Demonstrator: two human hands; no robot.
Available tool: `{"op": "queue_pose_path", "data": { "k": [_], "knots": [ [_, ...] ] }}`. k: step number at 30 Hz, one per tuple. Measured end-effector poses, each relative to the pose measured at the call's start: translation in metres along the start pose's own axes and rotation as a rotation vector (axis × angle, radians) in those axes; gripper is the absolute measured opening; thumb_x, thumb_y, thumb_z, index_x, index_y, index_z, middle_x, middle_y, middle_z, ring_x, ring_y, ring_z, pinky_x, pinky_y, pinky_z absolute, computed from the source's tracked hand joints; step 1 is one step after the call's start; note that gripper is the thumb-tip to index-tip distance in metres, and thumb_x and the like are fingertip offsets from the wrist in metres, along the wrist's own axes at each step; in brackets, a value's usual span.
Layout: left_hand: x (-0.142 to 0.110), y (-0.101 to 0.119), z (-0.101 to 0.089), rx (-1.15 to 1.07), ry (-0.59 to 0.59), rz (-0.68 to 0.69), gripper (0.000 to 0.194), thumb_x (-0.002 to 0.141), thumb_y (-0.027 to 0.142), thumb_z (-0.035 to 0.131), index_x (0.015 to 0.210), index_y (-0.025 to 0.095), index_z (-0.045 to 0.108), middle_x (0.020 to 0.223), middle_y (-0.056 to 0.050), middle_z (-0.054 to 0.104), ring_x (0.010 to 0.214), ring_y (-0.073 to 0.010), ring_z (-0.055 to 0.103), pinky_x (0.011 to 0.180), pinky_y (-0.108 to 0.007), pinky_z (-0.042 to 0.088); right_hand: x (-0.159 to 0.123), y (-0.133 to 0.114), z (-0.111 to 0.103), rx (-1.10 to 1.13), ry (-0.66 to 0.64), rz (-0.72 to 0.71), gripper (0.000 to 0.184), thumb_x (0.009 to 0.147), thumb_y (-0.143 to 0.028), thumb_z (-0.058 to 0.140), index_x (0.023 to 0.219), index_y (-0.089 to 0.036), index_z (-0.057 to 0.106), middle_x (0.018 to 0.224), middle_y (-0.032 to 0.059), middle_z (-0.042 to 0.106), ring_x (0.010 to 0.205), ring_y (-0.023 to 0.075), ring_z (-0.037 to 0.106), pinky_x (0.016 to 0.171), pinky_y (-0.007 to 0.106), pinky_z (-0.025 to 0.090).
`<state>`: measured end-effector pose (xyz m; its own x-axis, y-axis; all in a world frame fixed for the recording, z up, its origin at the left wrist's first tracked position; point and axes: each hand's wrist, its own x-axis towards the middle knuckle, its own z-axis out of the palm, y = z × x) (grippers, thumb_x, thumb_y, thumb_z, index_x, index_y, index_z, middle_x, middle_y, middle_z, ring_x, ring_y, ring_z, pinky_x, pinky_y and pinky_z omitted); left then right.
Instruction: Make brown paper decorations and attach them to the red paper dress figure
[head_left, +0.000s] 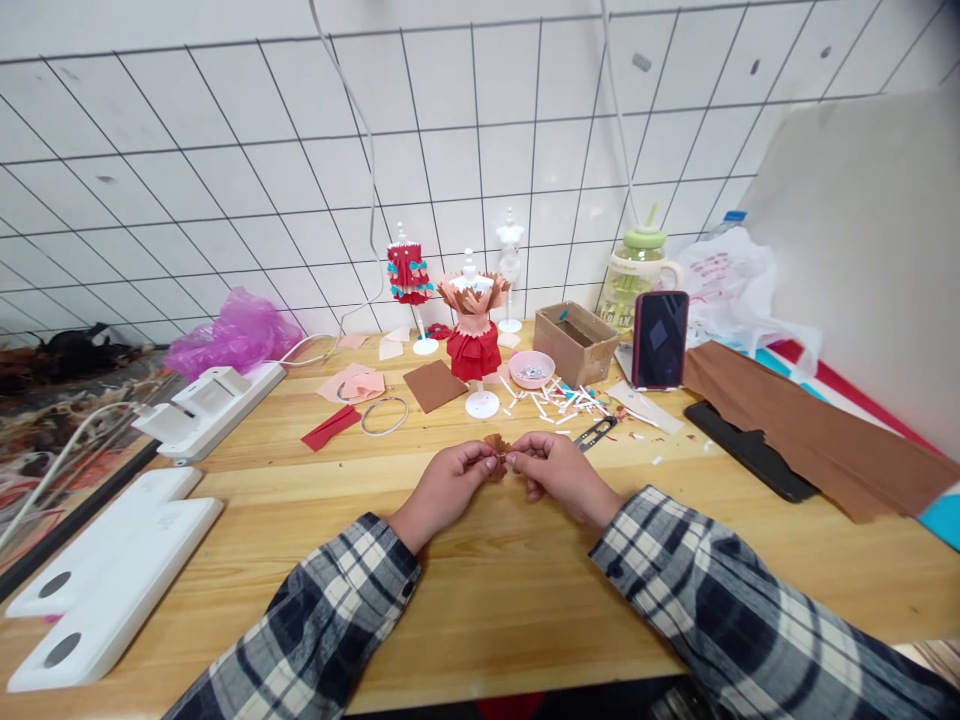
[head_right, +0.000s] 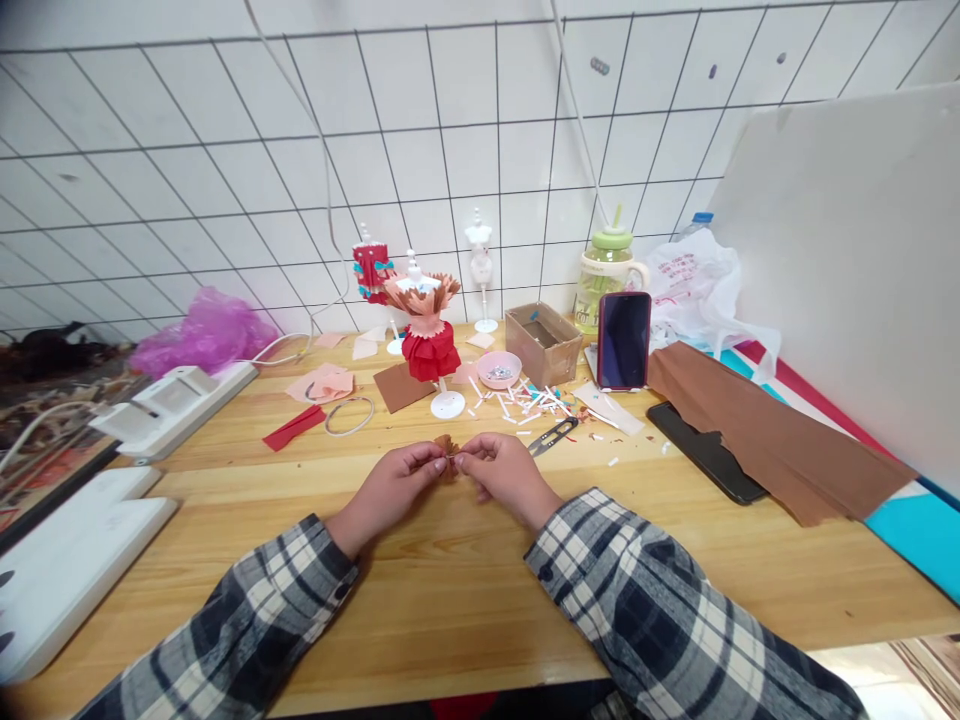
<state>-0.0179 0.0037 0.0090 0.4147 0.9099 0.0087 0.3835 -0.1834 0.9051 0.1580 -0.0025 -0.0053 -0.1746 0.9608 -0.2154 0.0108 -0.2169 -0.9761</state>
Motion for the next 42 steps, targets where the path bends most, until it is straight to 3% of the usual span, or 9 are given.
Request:
{"op": "queue_pose_path", "data": {
  "k": [7, 13, 19, 24, 27, 29, 31, 37, 42],
  "knots": [
    [0.0002, 0.0023, -0.0006, 0.045, -0.039, 0.023, 0.027, 0.088, 0.035, 0.048, 0.082, 0.017, 0.068, 0.082, -0.003, 0.071, 0.079, -0.0175, 0.063, 0.076, -0.026, 0.047, -0.0011, -0.0024, -0.0004, -0.160, 0.037, -0.068, 0.019, 0.070, -0.035, 0.067, 0.075, -0.018, 0.062, 0.068, -0.0003, 0.063, 0.045, 0.0077, 0.048, 0.037, 0.022, 0.048],
    [-0.0008, -0.0054, 0.0023, 0.050, -0.006, 0.010, 0.028, 0.079, 0.040, 0.063, 0.096, 0.019, 0.070, 0.096, -0.005, 0.074, 0.087, -0.0200, 0.066, 0.080, -0.027, 0.048, -0.0001, -0.0017, -0.0002, -0.214, 0.066, -0.078, 0.017, 0.069, -0.034, 0.068, 0.075, -0.019, 0.063, 0.067, -0.0006, 0.061, 0.044, 0.0089, 0.050, 0.036, 0.022, 0.046],
    [-0.0009, -0.0054, 0.0010, 0.107, -0.041, 0.021, 0.027, 0.087, 0.038, 0.051, 0.089, 0.020, 0.072, 0.090, -0.003, 0.075, 0.084, -0.0194, 0.066, 0.078, -0.027, 0.047, -0.0010, -0.0033, -0.0007, -0.287, 0.056, -0.126, 0.013, 0.071, -0.031, 0.067, 0.073, -0.019, 0.063, 0.063, -0.0001, 0.064, 0.043, 0.0098, 0.051, 0.038, 0.022, 0.044],
    [-0.0013, -0.0033, 0.0013, 0.072, -0.062, 0.041, 0.031, 0.089, 0.039, 0.048, 0.088, 0.019, 0.071, 0.089, -0.004, 0.074, 0.084, -0.0196, 0.065, 0.080, -0.027, 0.048, -0.0022, -0.0029, -0.0017, -0.285, 0.058, -0.140, 0.017, 0.070, -0.034, 0.068, 0.075, -0.020, 0.062, 0.066, 0.0003, 0.064, 0.047, 0.0103, 0.051, 0.036, 0.021, 0.046],
    [-0.0014, -0.0022, 0.0017, 0.052, -0.078, 0.039, 0.033, 0.088, 0.042, 0.048, 0.090, 0.019, 0.071, 0.089, -0.004, 0.073, 0.084, -0.0195, 0.065, 0.081, -0.028, 0.048, -0.0030, -0.0029, -0.0027, -0.225, 0.104, -0.150, 0.033, 0.065, -0.035, 0.073, 0.092, -0.021, 0.060, 0.076, -0.0012, 0.063, 0.047, 0.0088, 0.052, 0.034, 0.020, 0.045],
    [-0.0016, -0.0011, 0.0013, 0.028, -0.100, 0.030, 0.035, 0.088, 0.043, 0.047, 0.089, 0.018, 0.071, 0.089, -0.004, 0.073, 0.084, -0.0194, 0.065, 0.081, -0.028, 0.048, -0.0034, -0.0034, -0.0034, -0.176, 0.073, -0.131, 0.041, 0.064, -0.035, 0.074, 0.101, -0.022, 0.060, 0.082, -0.0002, 0.064, 0.049, 0.0091, 0.054, 0.036, 0.021, 0.047],
    [-0.0019, -0.0001, 0.0007, 0.024, -0.112, 0.018, 0.036, 0.088, 0.044, 0.048, 0.088, 0.017, 0.072, 0.087, -0.004, 0.073, 0.082, -0.0192, 0.065, 0.079, -0.028, 0.048, -0.0033, -0.0038, -0.0039, -0.129, 0.001, -0.084, 0.036, 0.067, -0.037, 0.072, 0.096, -0.020, 0.062, 0.077, 0.0012, 0.065, 0.054, 0.0104, 0.056, 0.041, 0.022, 0.050],
    [-0.0025, -0.0011, 0.0002, 0.112, 0.029, 0.002, 0.033, 0.079, 0.045, 0.061, 0.095, 0.019, 0.073, 0.096, -0.007, 0.074, 0.088, -0.0226, 0.066, 0.081, -0.031, 0.049, -0.0026, -0.0042, -0.0046, -0.145, 0.005, -0.070, 0.029, 0.067, -0.039, 0.073, 0.083, -0.018, 0.062, 0.055, -0.0046, 0.054, 0.045, 0.0081, 0.046, 0.039, 0.021, 0.047],
    [-0.0023, 0.0001, 0.0003, -0.014, 0.054, -0.004, 0.030, 0.076, 0.045, 0.065, 0.083, 0.016, 0.070, 0.082, -0.006, 0.073, 0.077, -0.0190, 0.065, 0.073, -0.028, 0.049, -0.0043, -0.0045, -0.0043, -0.022, -0.080, -0.084, 0.035, 0.066, -0.045, 0.072, 0.083, -0.018, 0.060, 0.075, -0.0018, 0.060, 0.049, 0.0065, 0.045, 0.040, 0.021, 0.047]
  ]
}}
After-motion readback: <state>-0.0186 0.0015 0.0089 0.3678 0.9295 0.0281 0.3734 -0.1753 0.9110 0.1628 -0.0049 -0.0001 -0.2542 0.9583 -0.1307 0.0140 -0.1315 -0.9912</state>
